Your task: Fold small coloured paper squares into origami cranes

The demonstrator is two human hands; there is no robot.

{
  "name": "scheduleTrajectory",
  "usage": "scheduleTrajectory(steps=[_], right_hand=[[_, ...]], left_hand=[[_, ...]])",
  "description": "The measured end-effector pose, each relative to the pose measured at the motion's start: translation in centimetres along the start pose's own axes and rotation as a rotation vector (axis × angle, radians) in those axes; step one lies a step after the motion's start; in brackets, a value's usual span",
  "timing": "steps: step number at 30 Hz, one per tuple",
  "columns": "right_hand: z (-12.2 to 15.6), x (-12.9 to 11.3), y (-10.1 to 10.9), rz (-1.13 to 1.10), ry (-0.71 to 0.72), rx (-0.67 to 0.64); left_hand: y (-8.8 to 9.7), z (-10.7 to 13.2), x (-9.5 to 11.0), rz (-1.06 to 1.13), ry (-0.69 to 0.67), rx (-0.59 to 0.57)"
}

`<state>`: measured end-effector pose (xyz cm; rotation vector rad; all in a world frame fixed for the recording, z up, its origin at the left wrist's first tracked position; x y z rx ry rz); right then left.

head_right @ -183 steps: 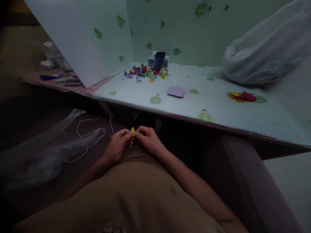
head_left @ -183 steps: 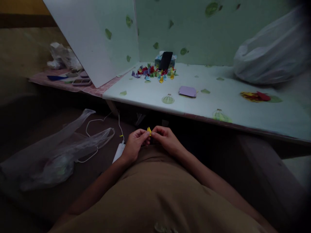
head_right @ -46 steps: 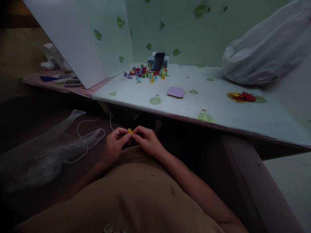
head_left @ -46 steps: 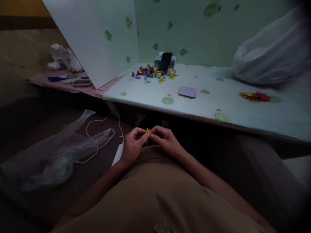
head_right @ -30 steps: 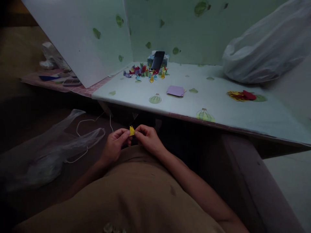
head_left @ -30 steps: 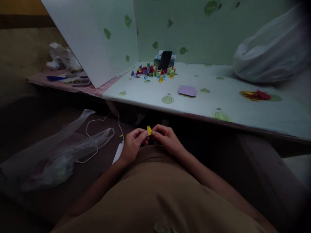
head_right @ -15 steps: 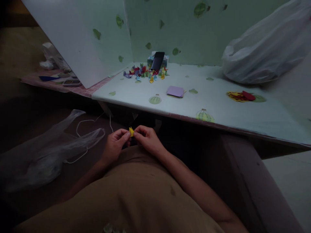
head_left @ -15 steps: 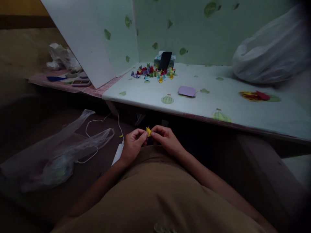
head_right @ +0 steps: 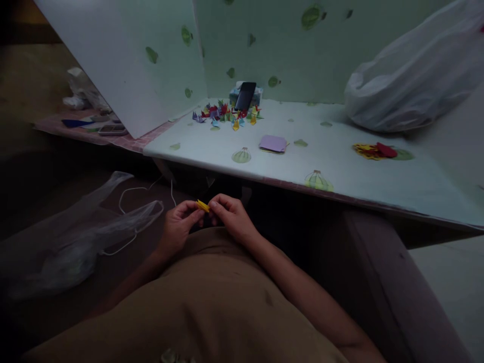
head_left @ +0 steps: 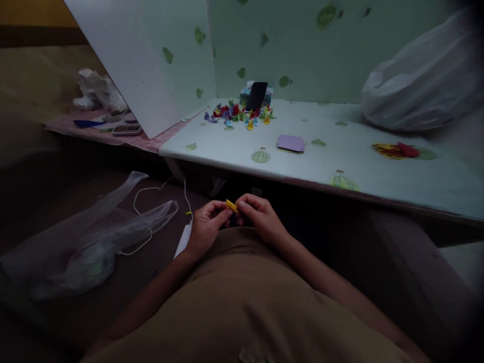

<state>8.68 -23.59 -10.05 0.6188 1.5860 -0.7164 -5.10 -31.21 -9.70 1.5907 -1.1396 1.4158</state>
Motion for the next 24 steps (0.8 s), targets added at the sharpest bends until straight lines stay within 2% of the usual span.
scheduleTrajectory(steps=[8,13,19,24], right_hand=[[0.0,-0.1,-0.2,0.057,-0.009,-0.052],[0.0,0.1,-0.1,0.078,-0.023,-0.071],[-0.1,0.1,-0.2,0.088,-0.037,-0.072],[0.0,-0.2,-0.2,0.107,-0.04,-0.108]], left_hand=[[0.6,0.0,-0.1,-0.022,0.024,-0.099],[1.1,-0.2,0.0,-0.096,0.044,-0.201],[0.9,-0.1,0.0,-0.07,0.078,-0.155],[0.9,-0.1,0.1,-0.051,0.13,-0.183]])
Point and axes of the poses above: each hand's wrist, its own z-axis away from the middle knuckle, its own y-axis out of the back of the hand, x = y × z, the point moved 2 cm from there along -z, towards the middle knuckle, and after that the axes turned 4 degrees about -y, right-handed, at the moved point
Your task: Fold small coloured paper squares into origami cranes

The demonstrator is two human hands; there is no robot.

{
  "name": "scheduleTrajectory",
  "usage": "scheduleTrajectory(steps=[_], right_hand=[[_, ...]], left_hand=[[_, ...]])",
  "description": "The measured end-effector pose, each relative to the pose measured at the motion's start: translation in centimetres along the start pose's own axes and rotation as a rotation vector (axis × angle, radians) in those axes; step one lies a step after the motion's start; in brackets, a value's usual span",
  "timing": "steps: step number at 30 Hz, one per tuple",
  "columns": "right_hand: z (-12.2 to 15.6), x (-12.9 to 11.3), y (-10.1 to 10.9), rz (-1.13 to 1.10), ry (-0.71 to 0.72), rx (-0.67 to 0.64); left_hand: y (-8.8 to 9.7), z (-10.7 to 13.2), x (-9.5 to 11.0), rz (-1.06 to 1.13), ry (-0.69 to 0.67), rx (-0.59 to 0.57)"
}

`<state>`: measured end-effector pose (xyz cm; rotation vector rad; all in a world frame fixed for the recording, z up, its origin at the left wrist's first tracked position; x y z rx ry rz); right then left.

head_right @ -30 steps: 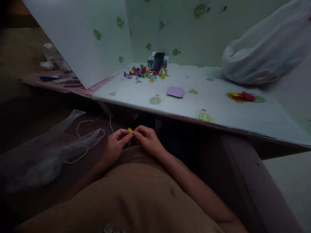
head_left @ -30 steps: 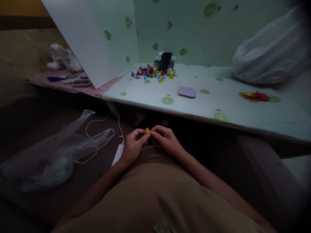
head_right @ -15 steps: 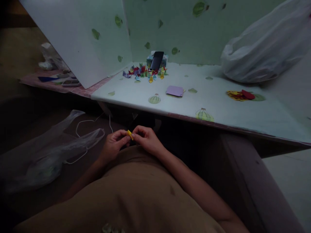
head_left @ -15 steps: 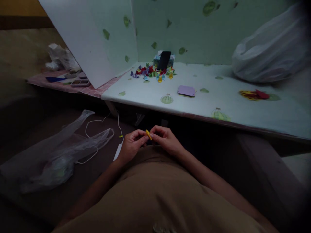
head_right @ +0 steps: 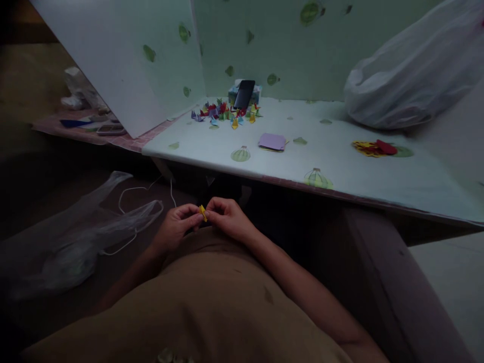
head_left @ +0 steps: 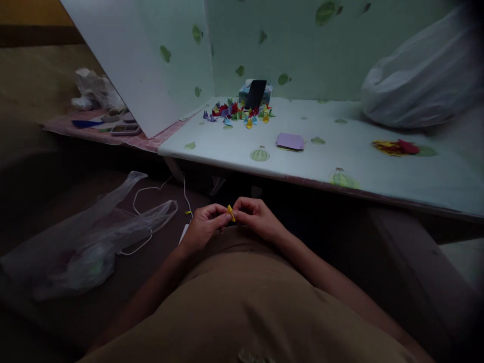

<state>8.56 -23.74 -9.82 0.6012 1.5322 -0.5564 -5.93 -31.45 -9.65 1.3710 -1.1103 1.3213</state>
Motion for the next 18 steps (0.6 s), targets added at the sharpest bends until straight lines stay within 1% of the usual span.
scheduleTrajectory(steps=[6,8,13,15,18], right_hand=[[0.24,-0.25,-0.16,-0.076,-0.049,-0.074],[0.22,-0.25,-0.2,-0.06,-0.055,-0.085],[0.02,0.31,-0.2,-0.052,-0.115,-0.099],[0.01,0.42,-0.14,-0.032,-0.093,-0.08],[0.14,0.23,-0.06,0.026,-0.011,-0.009]], left_hand=[[0.17,-0.07,-0.5,0.062,0.085,-0.06],[0.17,-0.04,-0.54,0.036,0.104,-0.093],[-0.02,0.13,-0.4,-0.05,0.102,-0.155],[-0.1,0.17,-0.45,-0.054,0.108,-0.156],[-0.14,0.18,-0.42,-0.052,0.089,-0.135]])
Point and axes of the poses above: each hand's wrist, its own z-axis away from the middle knuckle, its own y-axis out of the back of the hand, x = y × z, the point moved 2 cm from there along -z, towards the middle knuckle, and after that the axes turned 4 degrees about -y, right-handed, at the moved point
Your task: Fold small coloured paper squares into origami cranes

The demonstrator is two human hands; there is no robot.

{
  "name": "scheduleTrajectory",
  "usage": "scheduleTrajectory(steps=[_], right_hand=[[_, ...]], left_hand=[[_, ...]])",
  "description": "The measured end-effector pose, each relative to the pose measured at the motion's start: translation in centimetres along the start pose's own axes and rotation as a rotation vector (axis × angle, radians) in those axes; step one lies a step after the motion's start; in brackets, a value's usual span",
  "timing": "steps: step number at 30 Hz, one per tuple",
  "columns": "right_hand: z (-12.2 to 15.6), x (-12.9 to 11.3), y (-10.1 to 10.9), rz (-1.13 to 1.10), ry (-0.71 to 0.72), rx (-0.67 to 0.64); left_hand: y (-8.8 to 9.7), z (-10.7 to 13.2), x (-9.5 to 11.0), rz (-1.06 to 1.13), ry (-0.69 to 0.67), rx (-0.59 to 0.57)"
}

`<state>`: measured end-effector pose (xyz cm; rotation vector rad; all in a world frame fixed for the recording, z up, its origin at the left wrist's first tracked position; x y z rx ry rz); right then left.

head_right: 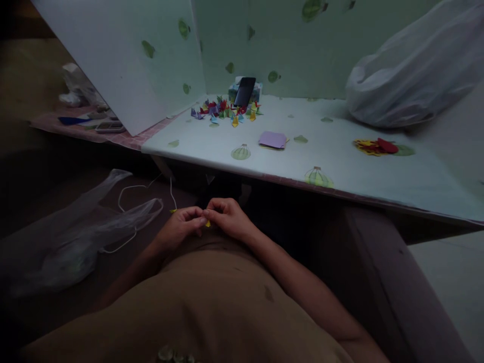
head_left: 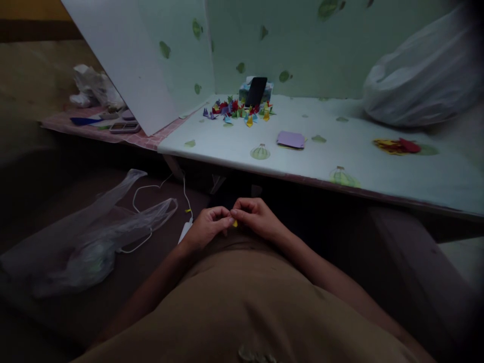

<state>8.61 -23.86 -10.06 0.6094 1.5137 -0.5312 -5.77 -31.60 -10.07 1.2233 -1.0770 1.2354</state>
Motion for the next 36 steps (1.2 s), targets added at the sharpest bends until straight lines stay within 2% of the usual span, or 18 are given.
scheduleTrajectory(steps=[10,17,23,30,33,36], right_hand=[[-0.1,-0.3,0.2,0.032,0.082,0.116],[-0.3,0.5,0.1,-0.011,0.08,0.083],[-0.2,0.7,0.3,0.033,0.127,0.19],[0.1,0.3,0.1,-0.038,0.131,0.217],[0.1,0.2,0.2,-0.027,0.144,0.203],[0.0,0.2,0.1,-0.11,0.101,0.136]], left_hand=[[-0.1,-0.1,-0.1,0.007,-0.065,0.016],[-0.6,0.1,0.1,-0.17,-0.192,0.108],[-1.0,-0.1,0.0,-0.119,-0.151,0.113],[-1.3,-0.3,-0.4,-0.171,-0.267,0.205],[-1.4,-0.1,-0.5,-0.183,-0.33,0.214],[-1.2,0.1,-0.5,-0.235,-0.361,0.251]])
Point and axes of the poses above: each hand's wrist, its own z-axis away from the middle knuckle, its own y-axis out of the back of the hand, x = y × z, the point moved 2 cm from there along -z, towards the middle knuckle, and after that the axes turned 4 degrees about -y, right-handed, at the moved point
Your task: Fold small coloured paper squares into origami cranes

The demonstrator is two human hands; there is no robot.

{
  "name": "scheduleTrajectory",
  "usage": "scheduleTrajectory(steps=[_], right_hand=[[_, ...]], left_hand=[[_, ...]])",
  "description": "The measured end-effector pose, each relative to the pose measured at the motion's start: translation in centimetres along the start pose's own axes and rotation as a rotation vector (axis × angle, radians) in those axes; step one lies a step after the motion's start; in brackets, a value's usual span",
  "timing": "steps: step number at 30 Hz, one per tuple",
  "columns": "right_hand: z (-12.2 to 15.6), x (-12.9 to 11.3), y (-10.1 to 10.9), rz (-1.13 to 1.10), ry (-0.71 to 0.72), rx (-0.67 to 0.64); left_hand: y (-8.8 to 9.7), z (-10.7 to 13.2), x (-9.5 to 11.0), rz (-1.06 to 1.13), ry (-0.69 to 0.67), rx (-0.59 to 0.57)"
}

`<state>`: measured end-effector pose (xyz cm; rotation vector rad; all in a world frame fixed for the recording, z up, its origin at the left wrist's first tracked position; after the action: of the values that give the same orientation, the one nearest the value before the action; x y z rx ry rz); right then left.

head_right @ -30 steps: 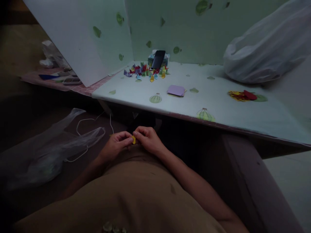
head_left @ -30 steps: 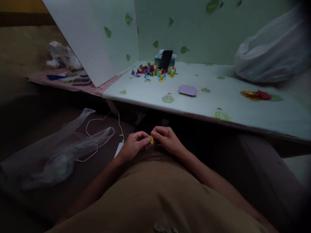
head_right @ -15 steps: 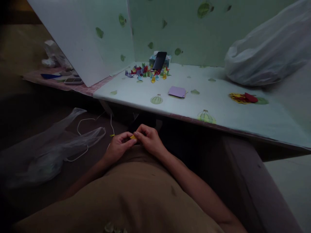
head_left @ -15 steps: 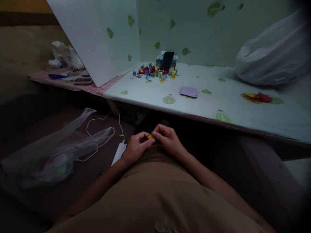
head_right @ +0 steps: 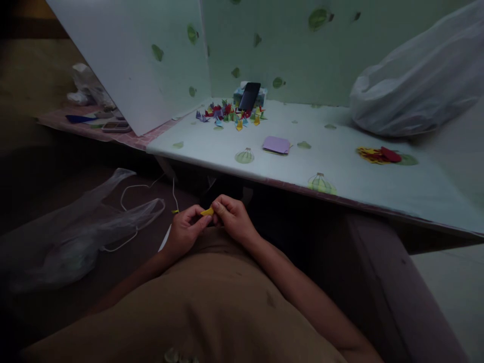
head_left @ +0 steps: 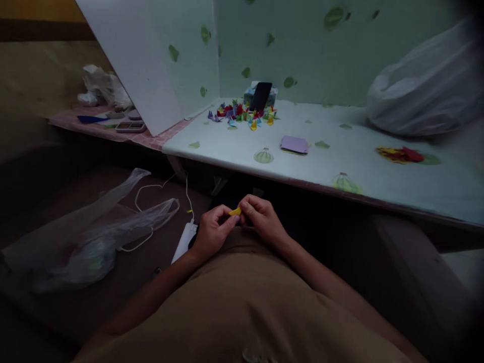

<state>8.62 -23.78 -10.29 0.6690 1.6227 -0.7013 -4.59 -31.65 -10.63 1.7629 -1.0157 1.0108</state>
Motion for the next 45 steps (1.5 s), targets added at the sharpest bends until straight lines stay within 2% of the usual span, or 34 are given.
scheduleTrajectory(steps=[5,22,27,31,38,45], right_hand=[[-0.14,0.14,-0.16,-0.138,-0.079,-0.06],[-0.26,0.1,0.1,-0.148,-0.043,-0.122],[-0.27,0.33,0.04,-0.204,-0.087,-0.138],[-0.29,0.48,-0.17,-0.229,-0.126,-0.165],[-0.4,0.61,0.03,-0.145,-0.112,-0.154],[-0.39,0.9,0.07,-0.129,-0.139,-0.148]], left_hand=[[0.41,0.13,0.01,-0.02,-0.011,0.078],[0.47,0.18,0.45,0.201,0.023,0.015],[0.43,0.04,0.38,0.139,0.038,0.021],[0.34,-0.02,0.17,0.098,0.022,0.07],[0.25,-0.02,0.13,0.019,-0.091,0.172],[0.38,0.03,0.53,-0.113,-0.163,0.149]])
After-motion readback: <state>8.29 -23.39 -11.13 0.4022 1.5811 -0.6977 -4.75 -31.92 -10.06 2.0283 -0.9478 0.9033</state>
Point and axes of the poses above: each hand's wrist, its own z-axis away from the middle knuckle, its own y-axis out of the back of the hand, x = y × z, the point moved 2 cm from there along -z, towards the middle knuckle, and after that the axes turned 4 degrees about -y, right-handed, at the moved point
